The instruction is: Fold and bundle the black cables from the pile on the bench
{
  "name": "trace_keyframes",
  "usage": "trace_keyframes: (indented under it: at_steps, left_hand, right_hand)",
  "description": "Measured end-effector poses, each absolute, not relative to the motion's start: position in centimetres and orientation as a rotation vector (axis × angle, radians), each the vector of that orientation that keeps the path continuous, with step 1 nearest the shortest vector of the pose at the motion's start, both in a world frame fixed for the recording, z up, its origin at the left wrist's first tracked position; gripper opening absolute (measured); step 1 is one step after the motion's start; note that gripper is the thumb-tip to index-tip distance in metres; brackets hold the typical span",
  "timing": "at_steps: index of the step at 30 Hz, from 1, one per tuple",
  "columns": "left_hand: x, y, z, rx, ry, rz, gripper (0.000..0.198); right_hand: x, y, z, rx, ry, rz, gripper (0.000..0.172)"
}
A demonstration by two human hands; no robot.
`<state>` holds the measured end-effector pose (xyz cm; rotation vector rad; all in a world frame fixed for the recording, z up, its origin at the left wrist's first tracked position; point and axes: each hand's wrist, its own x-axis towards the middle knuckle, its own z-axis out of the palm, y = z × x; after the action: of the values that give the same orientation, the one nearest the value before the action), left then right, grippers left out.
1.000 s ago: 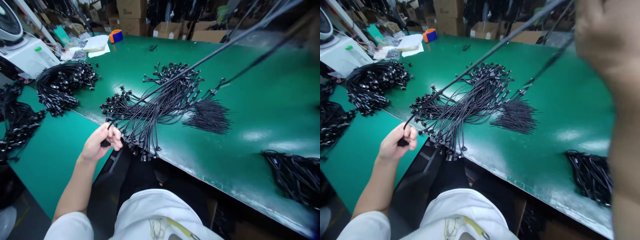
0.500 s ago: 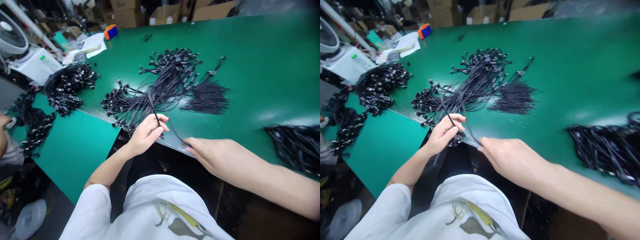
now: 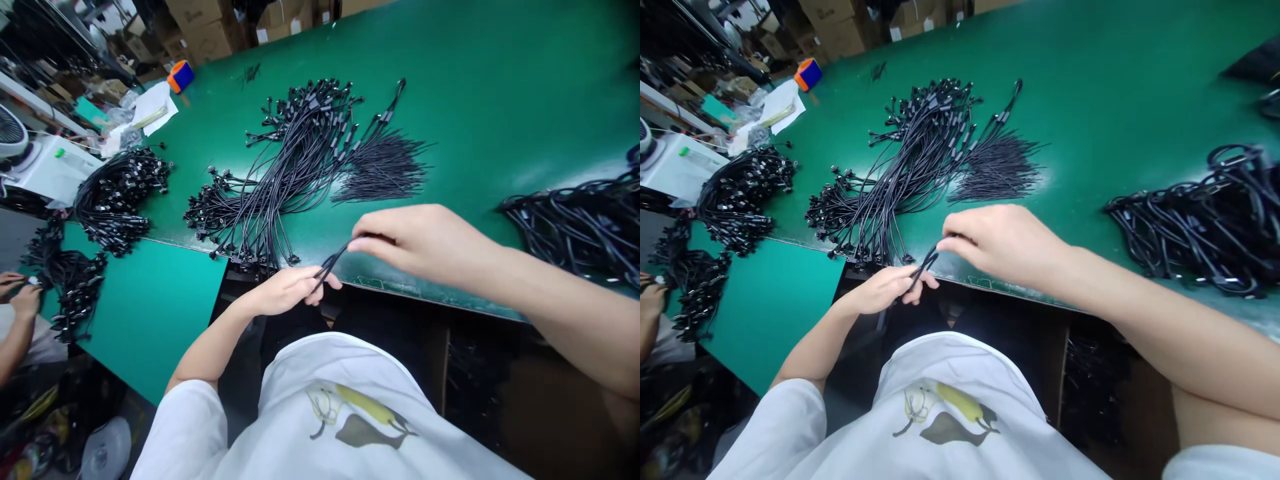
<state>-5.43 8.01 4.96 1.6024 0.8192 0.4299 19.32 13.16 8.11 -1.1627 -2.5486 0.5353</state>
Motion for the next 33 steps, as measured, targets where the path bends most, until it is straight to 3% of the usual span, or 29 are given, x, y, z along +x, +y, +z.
trace_keyframes:
  at_steps: [3,6,9,19,24,30,33]
  left_hand:
    - [-6.7,8.0,4.1,1.137,0.745,0.568,0.046]
    - [-8.3,8.4,4.5,0.834,0.803,0.840,0.036]
    - [-9.2,9.0,5.0,0.654,0.909,1.028,0.026]
    - [-7.8,9.5,4.0,0.769,0.764,0.872,0.039]
    - [-8.3,9.6,5.7,0.687,0.911,1.080,0.027]
    - [-6.7,10.3,4.6,0.800,1.048,1.089,0.039]
    - [-4.6,9.7,3.4,1.090,1.050,0.960,0.047]
  right_hand:
    - [21.8,16.0,6.2,-1.337,-2.563,0.503,0.030]
    - [25.4,17.4,3.4,-1.404,-2.504,0.597,0.028]
    - [28.3,17.0,1.2,-1.417,-2.340,0.632,0.037]
    - [28.7,16.7,1.2,-1.690,-2.278,0.544,0.045]
    - [29.4,16.6,0.3,-1.549,-2.284,0.429,0.043]
    - [25.4,11.6,1.1,-1.130,-2.592,-0.165,0.032]
    - [21.9,9.3,2.5,-0.662,-2.821,0.112,0.029]
